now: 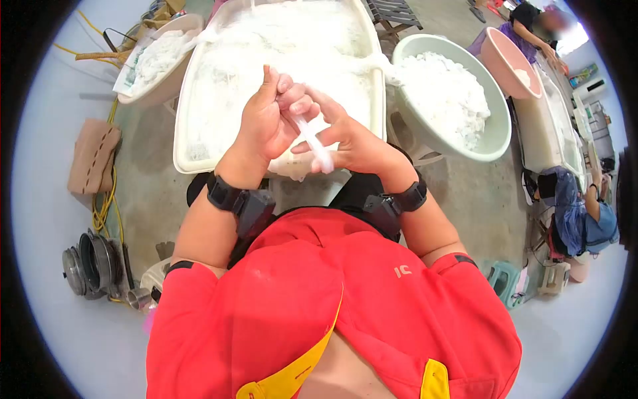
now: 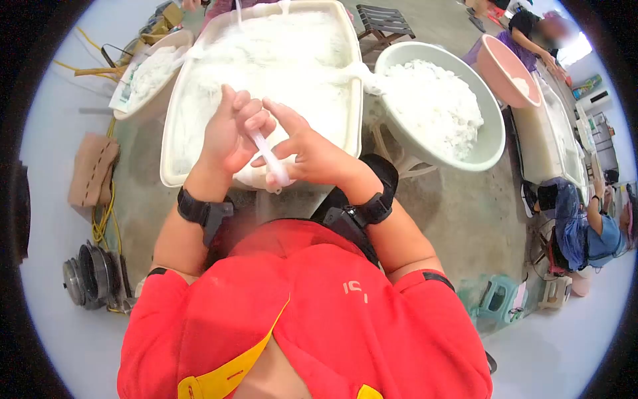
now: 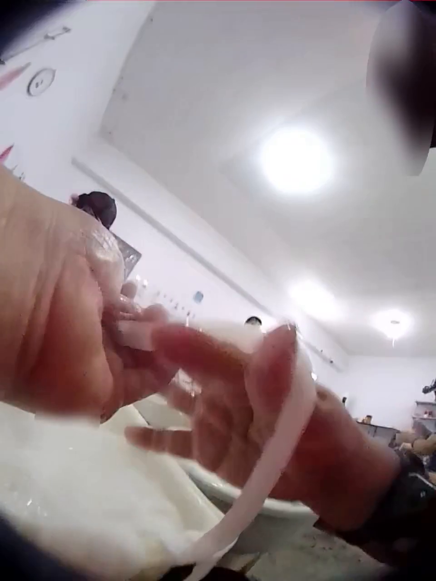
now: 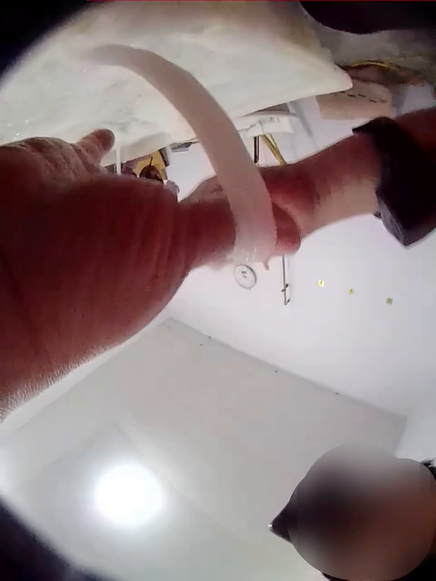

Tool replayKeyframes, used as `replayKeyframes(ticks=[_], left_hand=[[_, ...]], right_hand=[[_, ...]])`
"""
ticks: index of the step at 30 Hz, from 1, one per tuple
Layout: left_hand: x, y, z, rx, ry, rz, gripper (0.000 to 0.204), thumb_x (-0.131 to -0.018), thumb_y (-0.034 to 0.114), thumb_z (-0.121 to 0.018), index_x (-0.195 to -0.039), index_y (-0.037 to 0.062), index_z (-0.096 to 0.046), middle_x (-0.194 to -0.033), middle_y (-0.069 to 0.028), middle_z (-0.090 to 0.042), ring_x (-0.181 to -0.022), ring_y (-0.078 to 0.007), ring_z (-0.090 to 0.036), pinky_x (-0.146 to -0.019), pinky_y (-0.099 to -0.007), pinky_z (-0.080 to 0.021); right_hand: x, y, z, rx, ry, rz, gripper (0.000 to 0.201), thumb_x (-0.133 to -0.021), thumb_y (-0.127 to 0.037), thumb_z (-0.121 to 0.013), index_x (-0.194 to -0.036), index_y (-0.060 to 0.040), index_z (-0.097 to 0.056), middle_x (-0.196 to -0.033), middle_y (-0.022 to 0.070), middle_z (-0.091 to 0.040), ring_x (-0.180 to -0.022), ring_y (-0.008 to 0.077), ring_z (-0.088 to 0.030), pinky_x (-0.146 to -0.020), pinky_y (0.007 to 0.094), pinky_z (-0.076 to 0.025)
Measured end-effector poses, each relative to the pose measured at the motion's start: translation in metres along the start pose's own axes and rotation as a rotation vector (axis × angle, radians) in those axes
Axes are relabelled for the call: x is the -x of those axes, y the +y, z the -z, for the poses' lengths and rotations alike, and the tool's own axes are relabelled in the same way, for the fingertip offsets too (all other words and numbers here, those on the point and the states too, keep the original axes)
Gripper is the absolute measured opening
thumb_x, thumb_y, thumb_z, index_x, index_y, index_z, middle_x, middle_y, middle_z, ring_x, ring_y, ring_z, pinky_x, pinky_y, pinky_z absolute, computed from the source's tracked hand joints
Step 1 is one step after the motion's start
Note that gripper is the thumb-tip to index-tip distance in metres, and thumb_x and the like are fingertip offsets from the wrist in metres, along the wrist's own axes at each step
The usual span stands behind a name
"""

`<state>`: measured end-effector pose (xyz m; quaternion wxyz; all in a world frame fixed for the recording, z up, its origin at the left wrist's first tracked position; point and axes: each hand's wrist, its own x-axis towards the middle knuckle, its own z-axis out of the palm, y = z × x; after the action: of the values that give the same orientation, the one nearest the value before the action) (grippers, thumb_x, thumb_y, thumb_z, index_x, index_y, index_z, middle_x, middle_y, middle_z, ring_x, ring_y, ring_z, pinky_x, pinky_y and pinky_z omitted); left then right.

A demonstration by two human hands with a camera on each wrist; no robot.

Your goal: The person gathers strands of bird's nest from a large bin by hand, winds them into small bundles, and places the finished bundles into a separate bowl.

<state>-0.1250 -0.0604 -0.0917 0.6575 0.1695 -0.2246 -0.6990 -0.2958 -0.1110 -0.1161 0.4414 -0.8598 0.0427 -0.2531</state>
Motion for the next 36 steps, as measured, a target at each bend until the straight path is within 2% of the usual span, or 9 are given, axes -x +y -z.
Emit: replayKeyframes(ticks=[5, 8, 9, 10, 15, 22, 27, 31, 36], left_hand=[[0.012, -0.037, 0.007, -0.071, 0.378, 0.004, 0.043, -0.096, 0.041, -0.039, -0.103, 0.0010, -0.053, -0.081, -0.0080, -0.056, -0.083, -0.0194, -0.058, -0.077, -0.0367, -0.046], [0.023, -0.046, 0.031, -0.854, 0.141, -0.244, 0.028, -0.094, 0.024, -0.043, -0.095, -0.0002, -0.057, -0.088, -0.0104, -0.059, -0.083, -0.0209, -0.059, -0.076, -0.0340, -0.047], [0.024, -0.042, 0.019, -1.652, -0.318, -0.403, 0.020, -0.087, 0.011, -0.044, -0.092, -0.0017, -0.059, -0.090, -0.0113, -0.058, -0.082, -0.0187, -0.059, -0.072, -0.0320, -0.048], [0.029, -0.056, 0.007, -1.164, -0.082, 0.050, 0.020, -0.086, 0.011, -0.048, -0.100, -0.0020, -0.056, -0.087, -0.0118, -0.057, -0.081, -0.0160, -0.058, -0.070, -0.0312, -0.048], [0.015, -0.081, 0.010, -0.979, 0.233, -0.077, 0.028, -0.094, 0.026, -0.044, -0.108, 0.0026, -0.052, -0.075, -0.0040, -0.055, -0.064, -0.0139, -0.054, -0.058, -0.0263, -0.044], [0.031, -0.046, -0.002, -0.211, -0.170, 0.495, 0.029, -0.095, 0.032, -0.038, -0.078, 0.0093, -0.043, -0.064, -0.0002, -0.038, -0.053, -0.0103, -0.037, -0.046, -0.0210, -0.028], [0.021, -0.016, 0.006, -1.489, 0.013, -0.226, 0.031, -0.095, 0.029, -0.044, -0.082, 0.0019, -0.053, -0.069, -0.0039, -0.052, -0.063, -0.0157, -0.048, -0.059, -0.0287, -0.041], [0.012, -0.027, 0.007, -1.328, 0.032, -0.530, 0.027, -0.096, 0.026, -0.042, -0.091, 0.0016, -0.053, -0.079, -0.0081, -0.055, -0.073, -0.0168, -0.052, -0.065, -0.0314, -0.043], [0.025, -0.047, -0.009, -0.513, -0.008, -0.013, 0.043, -0.093, 0.034, -0.047, -0.121, 0.0024, -0.041, -0.104, -0.0057, -0.050, -0.084, -0.0144, -0.049, -0.081, -0.0284, -0.040]], right_hand=[[-0.008, -0.007, 0.000, -0.207, 0.554, -0.252, 0.018, -0.075, -0.012, -0.065, -0.091, -0.0120, -0.072, -0.110, 0.0113, -0.063, -0.113, 0.0296, -0.052, -0.094, 0.0351, -0.041], [-0.005, -0.015, 0.011, 0.261, 0.647, -0.375, 0.021, -0.075, -0.012, -0.068, -0.095, -0.0042, -0.069, -0.104, 0.0146, -0.065, -0.108, 0.0219, -0.056, -0.086, 0.0301, -0.046], [-0.003, -0.016, 0.011, 0.368, 0.641, -0.390, 0.021, -0.075, -0.014, -0.067, -0.094, -0.0037, -0.069, -0.102, 0.0150, -0.065, -0.106, 0.0203, -0.057, -0.086, 0.0300, -0.045], [-0.002, -0.016, 0.011, 0.424, 0.641, -0.368, 0.021, -0.076, -0.015, -0.066, -0.093, -0.0042, -0.069, -0.102, 0.0145, -0.065, -0.105, 0.0207, -0.058, -0.086, 0.0305, -0.045], [0.001, -0.012, 0.001, -0.158, 0.603, -0.517, 0.029, -0.088, -0.024, -0.054, -0.096, 0.0006, -0.067, -0.102, 0.0119, -0.066, -0.098, 0.0206, -0.060, -0.083, 0.0309, -0.046], [0.002, -0.005, -0.007, -0.890, 0.771, -0.452, 0.025, -0.088, -0.014, -0.050, -0.099, 0.0026, -0.064, -0.082, 0.0038, -0.061, -0.060, 0.0105, -0.053, -0.054, 0.0221, -0.041], [0.005, -0.008, 0.010, -0.300, 0.358, -0.477, 0.019, -0.082, -0.017, -0.061, -0.092, -0.0027, -0.068, -0.096, 0.0074, -0.058, -0.079, 0.0143, -0.054, -0.071, 0.0269, -0.044], [-0.005, -0.015, 0.002, -0.307, 0.429, -0.396, 0.017, -0.077, -0.019, -0.068, -0.082, -0.0032, -0.069, -0.099, 0.0093, -0.057, -0.089, 0.0159, -0.053, -0.077, 0.0298, -0.044], [-0.006, -0.014, 0.019, -0.699, 0.679, -0.524, 0.018, -0.081, -0.021, -0.064, -0.084, -0.0032, -0.062, -0.082, 0.0013, -0.057, -0.067, 0.0072, -0.048, -0.060, 0.0202, -0.038]])
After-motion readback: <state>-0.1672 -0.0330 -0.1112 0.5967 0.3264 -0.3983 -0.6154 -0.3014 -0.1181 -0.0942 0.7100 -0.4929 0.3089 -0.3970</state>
